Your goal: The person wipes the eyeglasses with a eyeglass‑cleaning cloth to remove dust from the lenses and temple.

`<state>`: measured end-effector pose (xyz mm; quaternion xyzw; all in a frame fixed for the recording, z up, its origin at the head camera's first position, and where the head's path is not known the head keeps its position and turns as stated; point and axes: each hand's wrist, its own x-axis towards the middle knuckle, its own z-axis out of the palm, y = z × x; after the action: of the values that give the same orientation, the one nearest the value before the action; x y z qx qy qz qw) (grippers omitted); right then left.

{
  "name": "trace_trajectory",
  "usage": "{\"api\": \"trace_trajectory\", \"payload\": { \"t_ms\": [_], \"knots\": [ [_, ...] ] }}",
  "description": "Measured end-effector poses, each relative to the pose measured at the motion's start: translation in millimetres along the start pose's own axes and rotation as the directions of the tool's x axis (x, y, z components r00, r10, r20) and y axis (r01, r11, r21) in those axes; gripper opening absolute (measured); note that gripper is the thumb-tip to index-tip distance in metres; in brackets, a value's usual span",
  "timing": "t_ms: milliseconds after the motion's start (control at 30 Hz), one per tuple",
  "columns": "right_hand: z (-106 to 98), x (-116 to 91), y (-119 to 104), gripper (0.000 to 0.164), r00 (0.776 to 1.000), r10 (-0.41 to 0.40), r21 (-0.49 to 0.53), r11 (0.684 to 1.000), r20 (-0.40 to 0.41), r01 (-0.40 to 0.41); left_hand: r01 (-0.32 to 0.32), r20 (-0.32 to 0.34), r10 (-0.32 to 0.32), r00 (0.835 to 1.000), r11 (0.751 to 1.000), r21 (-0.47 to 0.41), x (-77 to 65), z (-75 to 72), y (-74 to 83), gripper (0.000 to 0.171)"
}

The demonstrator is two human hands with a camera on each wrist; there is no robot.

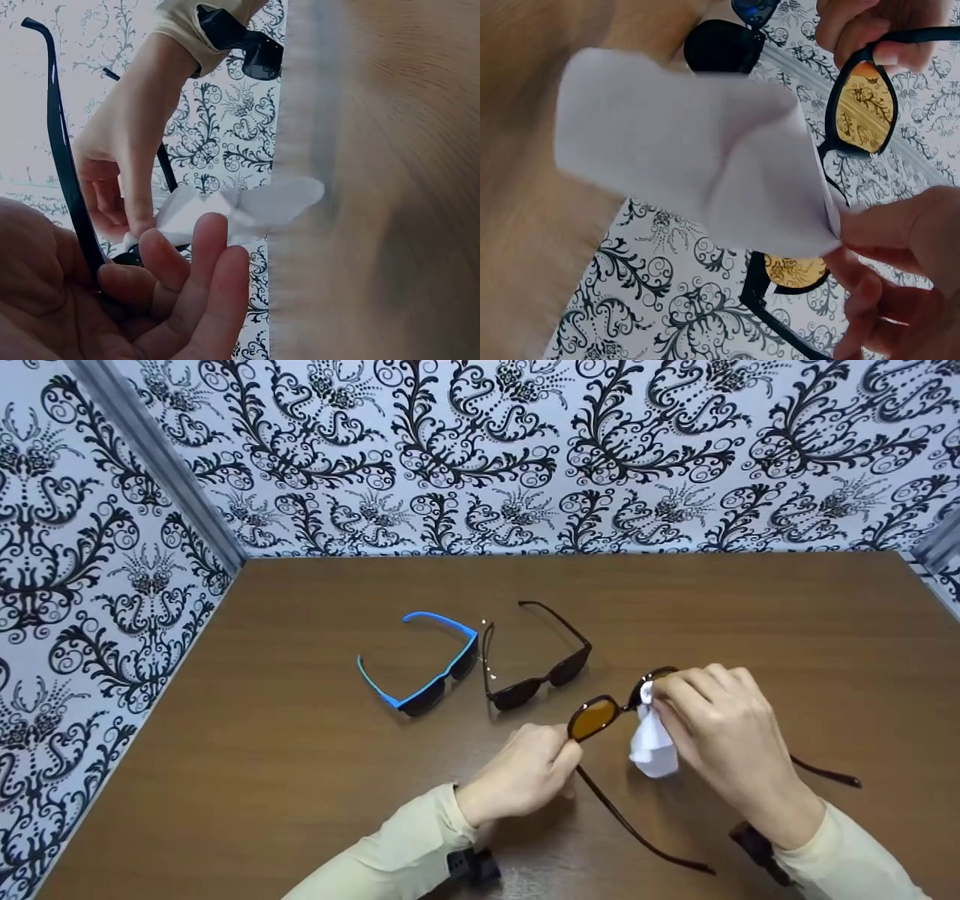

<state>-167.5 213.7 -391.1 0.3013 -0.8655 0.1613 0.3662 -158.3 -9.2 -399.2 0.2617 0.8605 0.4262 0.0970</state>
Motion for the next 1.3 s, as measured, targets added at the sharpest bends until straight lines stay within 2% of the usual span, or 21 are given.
{"api": "trace_trajectory", "payload": {
  "t_ms": [100,233,333,500,567,667,733,800,900,967,1033,1100,1167,1267,1300],
  "knots": [
    [-1.5,-1.4,0.7,0.01,1.0,0.008,-0.054,0.999,0.025,-0.007,0.002,0.007,-0.002,1.0,1.0,0.001,0.1,-0.1,0.2,0.025],
    [-1.4,-1.2,0.4,0.011,0.996,0.075,-0.124,0.989,-0.043,-0.08,0.007,0.024,-0.007,1.0,1.0,0.01,0.3,0.3,0.9,0.025],
    [-1.6,1.2,0.2,0.012,0.991,0.098,-0.106,0.989,-0.096,-0.108,0.004,0.027,-0.004,1.0,1.0,0.017,0.2,0.4,1.9,0.025],
    [-3.6,5.4,1.5,0.018,0.998,0.023,0.06,0.998,-0.061,-0.019,-0.014,0.001,0.014,1.0,1.0,0.011,-2.3,0.5,3.0,0.024],
    [-4.6,5.5,2.3,0.02,0.999,-0.018,0.089,0.996,-0.033,0.021,-0.023,-0.006,0.023,1.0,1.0,0.006,-3.2,0.3,2.6,0.024],
    [-6.5,4.1,2.8,0.02,0.999,-0.04,0.045,0.998,-0.003,0.04,-0.049,-0.003,0.049,0.999,0.999,0.007,-3.6,-0.6,2.6,0.024],
    [-7.6,2.8,2.3,0.017,1.0,-0.025,-0.017,1.0,-0.002,0.025,-0.064,0.006,0.064,0.998,0.998,0.009,-3.2,-0.9,2.5,0.025],
    [-7.7,2.5,1.3,0.013,0.999,0.023,-0.067,0.997,-0.039,-0.026,-0.075,0.012,0.074,0.997,0.997,0.02,-3.1,-1.3,3.1,0.025],
    [-6.5,3.5,-0.9,0.008,0.985,0.089,-0.108,0.988,-0.148,-0.106,-0.073,0.006,0.073,0.997,0.997,0.037,-2.6,-1.6,4.2,0.024],
    [-5.1,5.0,-1.9,0.006,0.972,0.088,-0.093,0.99,-0.217,-0.11,-0.075,-0.002,0.075,0.997,0.996,0.046,-2.1,-1.6,5.3,0.023],
    [-4.5,5.9,-2.4,0.011,0.967,0.057,-0.053,0.996,-0.249,-0.072,-0.086,-0.015,0.087,0.996,0.995,0.055,-1.9,-1.6,6.4,0.022],
    [-4.4,5.8,-1.8,0.019,0.972,0.005,0.0,1.0,-0.235,-0.005,-0.106,-0.031,0.108,0.994,0.992,0.065,-2.1,-1.7,6.9,0.022],
    [-5.8,4.3,-0.7,0.018,0.985,-0.014,0.06,0.998,-0.173,0.025,-0.124,-0.047,0.128,0.991,0.989,0.077,-2.5,-2.3,6.9,0.022],
    [-9.4,0.7,0.1,0.008,0.997,-0.002,0.046,0.999,-0.072,0.005,-0.143,-0.056,0.149,0.987,0.984,0.103,-3.0,-2.7,6.6,0.022],
    [-10.3,-0.4,0.0,0.009,0.998,0.012,0.022,1.0,-0.057,-0.011,-0.144,-0.052,0.15,0.987,0.984,0.11,-3.0,-2.6,6.6,0.022]
  ]
}}
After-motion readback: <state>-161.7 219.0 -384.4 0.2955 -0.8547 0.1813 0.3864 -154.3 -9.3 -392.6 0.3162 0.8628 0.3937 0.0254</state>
